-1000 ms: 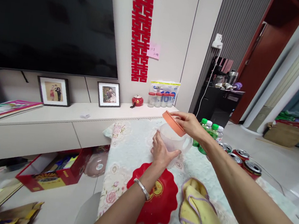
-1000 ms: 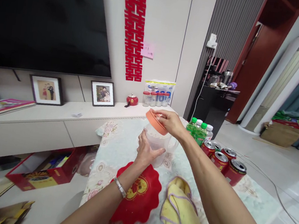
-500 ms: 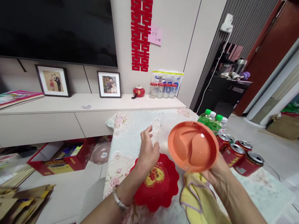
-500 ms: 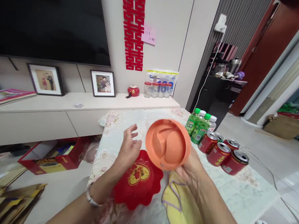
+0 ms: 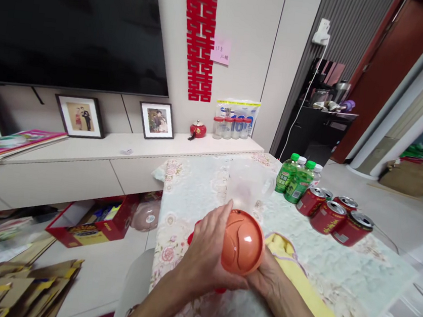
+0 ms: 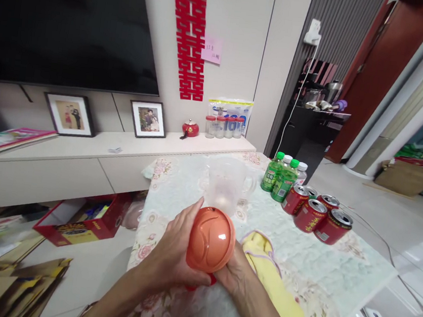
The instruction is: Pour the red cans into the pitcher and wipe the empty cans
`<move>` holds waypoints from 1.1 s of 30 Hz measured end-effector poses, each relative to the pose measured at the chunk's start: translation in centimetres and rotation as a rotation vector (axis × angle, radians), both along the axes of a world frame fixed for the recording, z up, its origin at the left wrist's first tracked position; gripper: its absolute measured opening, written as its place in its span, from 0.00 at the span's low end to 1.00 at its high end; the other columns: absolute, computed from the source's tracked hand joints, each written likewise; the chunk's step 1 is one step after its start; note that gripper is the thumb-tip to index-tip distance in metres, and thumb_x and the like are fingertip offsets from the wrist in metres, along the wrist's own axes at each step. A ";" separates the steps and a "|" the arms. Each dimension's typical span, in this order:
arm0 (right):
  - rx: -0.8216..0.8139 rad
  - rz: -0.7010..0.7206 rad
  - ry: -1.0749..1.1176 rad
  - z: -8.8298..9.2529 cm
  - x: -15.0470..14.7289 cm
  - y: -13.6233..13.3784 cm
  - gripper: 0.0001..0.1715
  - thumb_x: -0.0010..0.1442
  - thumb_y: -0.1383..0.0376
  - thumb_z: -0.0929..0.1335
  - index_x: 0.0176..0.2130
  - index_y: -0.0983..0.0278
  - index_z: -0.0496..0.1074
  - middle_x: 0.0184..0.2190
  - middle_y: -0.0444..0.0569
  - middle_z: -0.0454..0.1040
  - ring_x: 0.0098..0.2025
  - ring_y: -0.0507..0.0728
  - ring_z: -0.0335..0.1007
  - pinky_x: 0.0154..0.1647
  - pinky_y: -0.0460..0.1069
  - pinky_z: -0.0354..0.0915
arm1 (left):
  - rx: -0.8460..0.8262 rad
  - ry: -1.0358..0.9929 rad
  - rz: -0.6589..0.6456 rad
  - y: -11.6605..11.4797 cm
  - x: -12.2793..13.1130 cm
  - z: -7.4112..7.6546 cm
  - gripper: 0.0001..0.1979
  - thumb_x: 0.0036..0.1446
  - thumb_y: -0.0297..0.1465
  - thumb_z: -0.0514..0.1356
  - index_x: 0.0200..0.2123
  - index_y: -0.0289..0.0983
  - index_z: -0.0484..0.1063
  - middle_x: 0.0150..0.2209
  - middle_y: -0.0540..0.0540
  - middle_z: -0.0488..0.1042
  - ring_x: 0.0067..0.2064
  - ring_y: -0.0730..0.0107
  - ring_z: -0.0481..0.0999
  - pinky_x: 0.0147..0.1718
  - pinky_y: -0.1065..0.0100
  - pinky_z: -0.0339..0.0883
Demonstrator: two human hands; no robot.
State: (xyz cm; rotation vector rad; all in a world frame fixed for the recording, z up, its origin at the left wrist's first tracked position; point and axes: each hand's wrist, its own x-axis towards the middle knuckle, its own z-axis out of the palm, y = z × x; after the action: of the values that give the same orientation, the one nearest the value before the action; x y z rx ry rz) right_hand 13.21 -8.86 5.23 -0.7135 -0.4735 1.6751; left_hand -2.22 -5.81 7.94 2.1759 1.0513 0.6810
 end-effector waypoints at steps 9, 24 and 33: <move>-0.064 -0.028 -0.075 -0.7 -1.1 0.2 0.26 0.47 0.51 0.83 0.40 0.66 0.84 0.39 0.54 0.86 0.46 0.63 0.82 0.52 0.57 0.76 | -0.021 -0.022 0.046 -0.4 0.0 0.0 0.68 0.38 0.35 0.74 0.77 0.39 0.40 0.68 0.32 0.62 0.70 0.39 0.63 0.69 0.41 0.60; -0.137 -0.361 -0.235 0.8 8.5 -5.8 0.26 0.44 0.66 0.84 0.44 0.64 0.84 0.32 0.50 0.82 0.31 0.53 0.77 0.29 0.46 0.75 | 0.015 0.179 0.319 2.1 -2.7 0.4 0.63 0.42 0.41 0.70 0.77 0.35 0.41 0.67 0.29 0.63 0.66 0.34 0.64 0.65 0.36 0.57; -0.149 -0.435 -0.255 -0.5 9.6 -7.9 0.26 0.42 0.63 0.85 0.42 0.63 0.85 0.30 0.49 0.80 0.29 0.53 0.74 0.28 0.47 0.73 | -0.011 0.436 0.196 0.9 0.2 -1.4 0.63 0.42 0.43 0.68 0.77 0.32 0.42 0.68 0.26 0.62 0.67 0.34 0.62 0.64 0.41 0.56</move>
State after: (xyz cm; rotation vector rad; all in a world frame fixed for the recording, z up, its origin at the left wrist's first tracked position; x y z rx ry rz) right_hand 22.78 -16.72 4.70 -1.0660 -0.3415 1.2245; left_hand -2.01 -4.91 6.50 2.2860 1.5001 0.2823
